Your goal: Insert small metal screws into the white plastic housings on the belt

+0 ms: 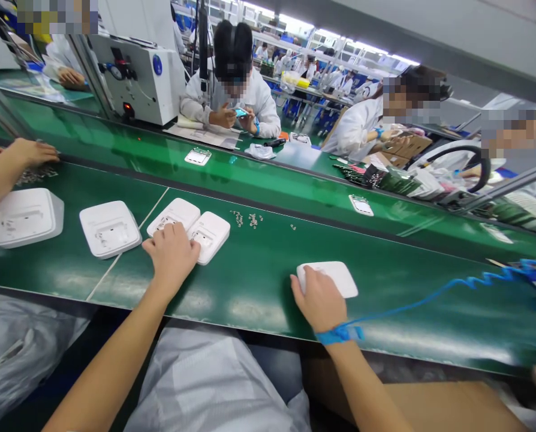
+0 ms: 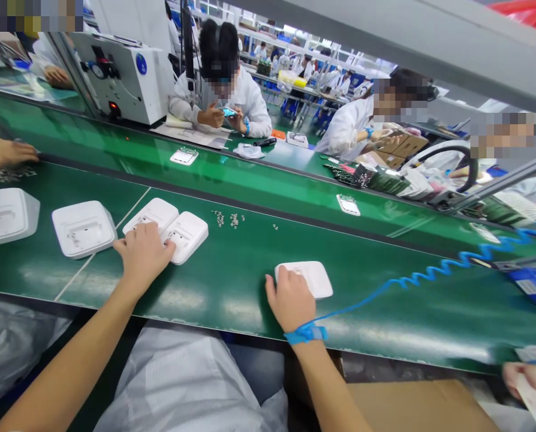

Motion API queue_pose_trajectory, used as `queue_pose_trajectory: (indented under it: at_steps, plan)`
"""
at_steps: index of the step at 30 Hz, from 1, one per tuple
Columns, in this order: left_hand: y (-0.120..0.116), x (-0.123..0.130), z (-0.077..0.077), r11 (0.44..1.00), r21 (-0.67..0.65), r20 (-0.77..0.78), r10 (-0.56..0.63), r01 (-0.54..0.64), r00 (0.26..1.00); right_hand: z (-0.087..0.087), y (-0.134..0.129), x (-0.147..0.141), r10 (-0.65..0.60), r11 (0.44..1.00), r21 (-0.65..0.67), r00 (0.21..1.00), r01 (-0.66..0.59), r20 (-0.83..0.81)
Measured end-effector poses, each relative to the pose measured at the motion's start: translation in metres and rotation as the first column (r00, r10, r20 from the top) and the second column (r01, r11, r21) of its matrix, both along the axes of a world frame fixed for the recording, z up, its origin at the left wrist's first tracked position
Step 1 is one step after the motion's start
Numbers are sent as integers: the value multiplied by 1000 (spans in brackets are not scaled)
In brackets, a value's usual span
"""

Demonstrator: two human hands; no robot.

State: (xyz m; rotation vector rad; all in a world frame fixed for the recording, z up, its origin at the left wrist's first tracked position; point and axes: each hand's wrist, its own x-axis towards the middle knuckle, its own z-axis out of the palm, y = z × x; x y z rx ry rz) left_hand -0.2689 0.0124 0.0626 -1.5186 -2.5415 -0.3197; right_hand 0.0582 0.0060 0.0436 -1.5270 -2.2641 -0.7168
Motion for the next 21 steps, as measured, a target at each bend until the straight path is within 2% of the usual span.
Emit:
queue_pose_trajectory:
  at_steps: [3,5,6,7,8,9,10,11,12,14,16,18,21]
  plan:
    - [16,-7,10,999,41,-25,32,-31,999,9,-8,-41,104,991,-82,993,-108,-51]
    - [23,2,18,995,103,-44,14,-9,999,18,-1,-55,176,977,-108,981,-184,-83]
    - [26,12,21,990,124,-53,-60,66,997,23,10,-57,199,972,-110,975,-209,-101]
    - [28,25,23,973,135,-58,-182,188,982,28,26,-55,204,969,-117,971,-219,-127]
    - [31,40,23,925,126,-55,-354,358,934,32,47,-51,190,968,-135,969,-212,-158]
    - [33,56,20,825,104,-43,-554,555,832,36,71,-45,160,965,-174,967,-196,-198]
    - [36,72,17,708,97,-31,-701,700,713,37,97,-37,110,953,-250,963,-173,-247]
    - [39,87,12,614,97,-24,-785,783,619,37,123,-29,58,927,-342,958,-156,-281]
    - [42,100,6,542,96,-15,-838,835,546,35,148,-22,36,914,-379,959,-146,-281]
    - [48,116,-7,485,110,33,-874,867,485,27,186,-9,33,887,-435,961,-155,-276]
    - [53,120,-18,468,137,101,-883,873,458,15,206,-2,69,867,-460,959,-193,-274]
    - [56,118,-27,449,168,141,-892,877,430,2,211,2,102,856,-462,952,-232,-288]
    - [59,113,-34,433,194,137,-901,880,413,-11,206,6,124,864,-428,937,-264,-327]
